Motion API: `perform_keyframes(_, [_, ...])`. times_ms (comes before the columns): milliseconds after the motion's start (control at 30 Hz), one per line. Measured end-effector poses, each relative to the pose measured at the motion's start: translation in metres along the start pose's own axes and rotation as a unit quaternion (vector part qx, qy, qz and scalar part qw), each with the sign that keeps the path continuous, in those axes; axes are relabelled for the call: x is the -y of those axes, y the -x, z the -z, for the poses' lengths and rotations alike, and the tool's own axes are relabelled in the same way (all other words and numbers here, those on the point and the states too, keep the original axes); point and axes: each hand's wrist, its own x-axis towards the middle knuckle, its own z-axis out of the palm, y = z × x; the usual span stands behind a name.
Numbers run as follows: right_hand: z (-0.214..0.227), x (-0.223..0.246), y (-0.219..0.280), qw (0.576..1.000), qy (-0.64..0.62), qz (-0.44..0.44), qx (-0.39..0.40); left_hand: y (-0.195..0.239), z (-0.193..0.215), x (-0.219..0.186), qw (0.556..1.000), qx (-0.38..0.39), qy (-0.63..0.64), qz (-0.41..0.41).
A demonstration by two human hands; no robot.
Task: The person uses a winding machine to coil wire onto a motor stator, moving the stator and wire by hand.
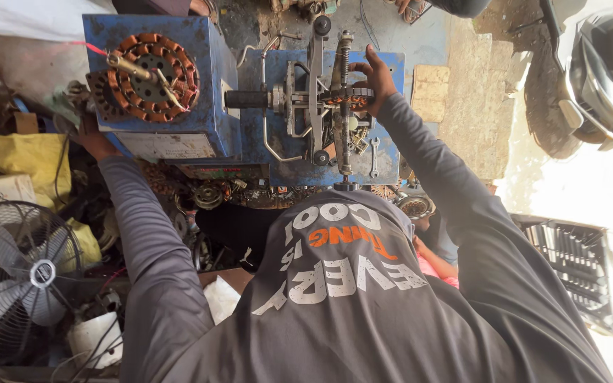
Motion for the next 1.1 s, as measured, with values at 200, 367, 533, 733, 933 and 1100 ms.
perform_keyframes(200, [0.004, -0.002, -0.009, 1.000, 0.028, 0.000, -0.015, 0.038, 0.003, 0.003, 0.840, -0.322, -0.437, -0.007])
perform_keyframes(367, [0.004, -0.005, -0.013, 0.998, 0.046, 0.002, -0.036, 0.123, 0.014, 0.006, 0.758, -0.346, -0.552, 0.015])
perform_keyframes(533, [0.008, -0.005, -0.017, 0.999, 0.039, -0.002, 0.001, 0.218, -0.005, 0.072, 0.887, -0.406, -0.217, 0.029])
perform_keyframes(733, [0.007, -0.006, -0.011, 0.999, 0.027, 0.004, 0.022, 0.314, -0.105, 0.145, 0.900, -0.257, 0.123, 0.330])
perform_keyframes(933, [0.000, -0.002, -0.002, 0.999, 0.025, 0.009, 0.017, 0.336, -0.212, 0.067, 0.873, 0.001, 0.338, 0.353])
perform_keyframes(1100, [-0.001, 0.000, 0.001, 0.999, 0.040, 0.009, -0.001, 0.326, -0.192, 0.059, 0.908, 0.012, 0.239, 0.344])
